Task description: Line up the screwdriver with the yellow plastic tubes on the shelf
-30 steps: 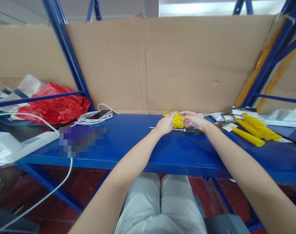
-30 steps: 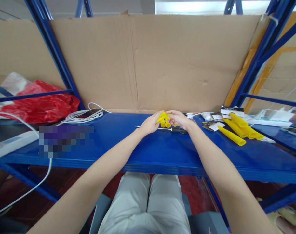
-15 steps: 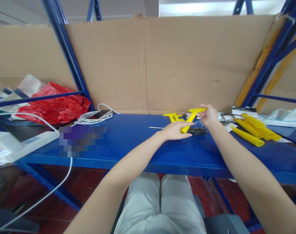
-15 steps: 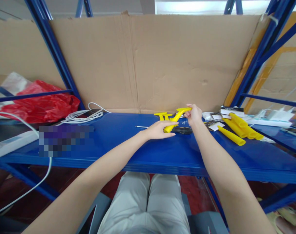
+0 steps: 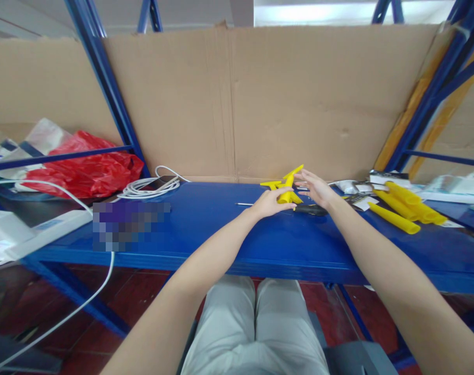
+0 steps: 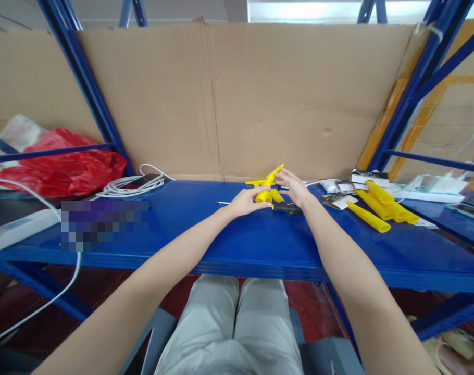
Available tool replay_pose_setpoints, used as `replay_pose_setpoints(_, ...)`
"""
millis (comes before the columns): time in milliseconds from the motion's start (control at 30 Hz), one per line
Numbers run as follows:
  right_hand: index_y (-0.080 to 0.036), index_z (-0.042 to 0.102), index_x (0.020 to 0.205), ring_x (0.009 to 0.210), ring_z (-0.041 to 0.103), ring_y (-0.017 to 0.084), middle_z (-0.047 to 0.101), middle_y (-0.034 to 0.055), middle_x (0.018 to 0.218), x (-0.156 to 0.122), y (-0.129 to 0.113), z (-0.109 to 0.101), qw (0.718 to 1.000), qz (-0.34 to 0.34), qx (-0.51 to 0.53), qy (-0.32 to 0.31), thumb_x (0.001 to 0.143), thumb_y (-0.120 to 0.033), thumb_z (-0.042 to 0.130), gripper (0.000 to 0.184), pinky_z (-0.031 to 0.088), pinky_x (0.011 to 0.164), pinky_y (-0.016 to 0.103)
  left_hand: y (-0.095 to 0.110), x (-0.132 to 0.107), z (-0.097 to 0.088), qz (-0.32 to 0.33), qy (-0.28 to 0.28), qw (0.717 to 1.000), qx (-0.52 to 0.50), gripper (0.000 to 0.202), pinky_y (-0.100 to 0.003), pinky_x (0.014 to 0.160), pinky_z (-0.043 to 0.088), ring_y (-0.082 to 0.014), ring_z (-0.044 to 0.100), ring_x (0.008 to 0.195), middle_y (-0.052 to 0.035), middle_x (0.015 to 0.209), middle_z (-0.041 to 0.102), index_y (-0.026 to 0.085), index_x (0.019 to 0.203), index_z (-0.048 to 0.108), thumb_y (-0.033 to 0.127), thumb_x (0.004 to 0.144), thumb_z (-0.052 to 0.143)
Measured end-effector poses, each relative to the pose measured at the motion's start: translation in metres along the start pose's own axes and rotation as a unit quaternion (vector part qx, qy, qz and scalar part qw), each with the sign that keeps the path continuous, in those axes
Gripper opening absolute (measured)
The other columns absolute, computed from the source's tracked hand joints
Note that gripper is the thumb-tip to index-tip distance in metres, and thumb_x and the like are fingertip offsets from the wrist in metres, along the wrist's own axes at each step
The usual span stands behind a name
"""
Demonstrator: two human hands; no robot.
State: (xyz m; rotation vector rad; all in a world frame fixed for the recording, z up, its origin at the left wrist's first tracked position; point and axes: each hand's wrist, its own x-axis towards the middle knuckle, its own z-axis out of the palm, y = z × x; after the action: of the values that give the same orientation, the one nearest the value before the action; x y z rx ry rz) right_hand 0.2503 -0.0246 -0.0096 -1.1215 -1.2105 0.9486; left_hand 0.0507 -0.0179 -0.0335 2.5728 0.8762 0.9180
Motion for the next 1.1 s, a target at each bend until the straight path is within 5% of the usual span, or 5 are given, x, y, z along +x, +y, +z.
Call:
replay_pose_setpoints(100, -0.03, 0.067, 0.116, 0.121, 0.061, 0.022, 0.066, 0.0038, 0.138, -0.004, 0.006, 0.012, 0.998, 0.007, -0.054, -0.033, 0.084, -0.035, 0.069, 0.033, 0.051, 0.095, 0.039, -0.005, 0.003, -0.003, -0.029, 0.043, 0.999, 0.007, 0.052, -0.031, 0.094, 0.053, -0.022, 0.072, 0.1, -0.0093, 0.121, 0.074, 0.017, 0.134, 0.066, 0.034, 0.086, 0.075)
replay_pose_setpoints(267, -0.024, 0.073, 0.117, 0.128, 0.059, 0.025, 0.067, 0.0085, 0.136, -0.005, 0.017, 0.025, 0.985, 0.0, -0.14, -0.1, 0.084, -0.036, 0.069, 0.035, 0.044, 0.109, 0.047, -0.011, 0.005, -0.004, -0.072, 0.072, 0.994, 0.031, 0.047, -0.031, 0.102, 0.05, -0.0228, 0.069, 0.114, -0.0074, 0.127, 0.073, 0.021, 0.133, 0.067, 0.029, 0.087, 0.075)
replay_pose_setpoints(500, -0.019, 0.077, 0.107, 0.121, 0.065, 0.025, 0.072, 0.0094, 0.127, 0.006, 0.027, 0.028, 0.951, -0.073, -0.287, -0.086, 0.087, -0.024, 0.06, 0.026, 0.044, 0.111, 0.047, -0.022, 0.007, 0.001, -0.161, 0.061, 0.98, 0.098, 0.046, -0.033, 0.106, 0.048, -0.0237, 0.068, 0.119, -0.0087, 0.131, 0.07, 0.022, 0.134, 0.066, 0.033, 0.089, 0.073)
replay_pose_setpoints(867, -0.016, 0.078, 0.107, 0.116, 0.068, 0.026, 0.074, 0.0101, 0.123, 0.007, 0.023, 0.021, 0.854, -0.135, -0.493, -0.099, 0.08, -0.01, 0.057, 0.034, 0.049, 0.107, 0.041, -0.016, 0.006, -0.002, -0.168, -0.029, 0.976, 0.138, 0.04, -0.029, 0.105, 0.049, -0.0239, 0.066, 0.123, -0.0107, 0.131, 0.07, 0.018, 0.131, 0.068, 0.032, 0.094, 0.067)
replay_pose_setpoints(1100, -0.014, 0.078, 0.101, 0.106, 0.072, 0.026, 0.075, 0.0136, 0.118, 0.009, 0.03, 0.017, 0.85, -0.157, -0.492, -0.106, 0.08, -0.009, 0.059, 0.029, 0.054, 0.098, 0.039, -0.019, 0.004, -0.006, -0.136, -0.035, 0.982, 0.129, 0.035, -0.03, 0.108, 0.048, -0.0228, 0.066, 0.123, -0.0089, 0.132, 0.07, 0.017, 0.127, 0.071, 0.022, 0.093, 0.065)
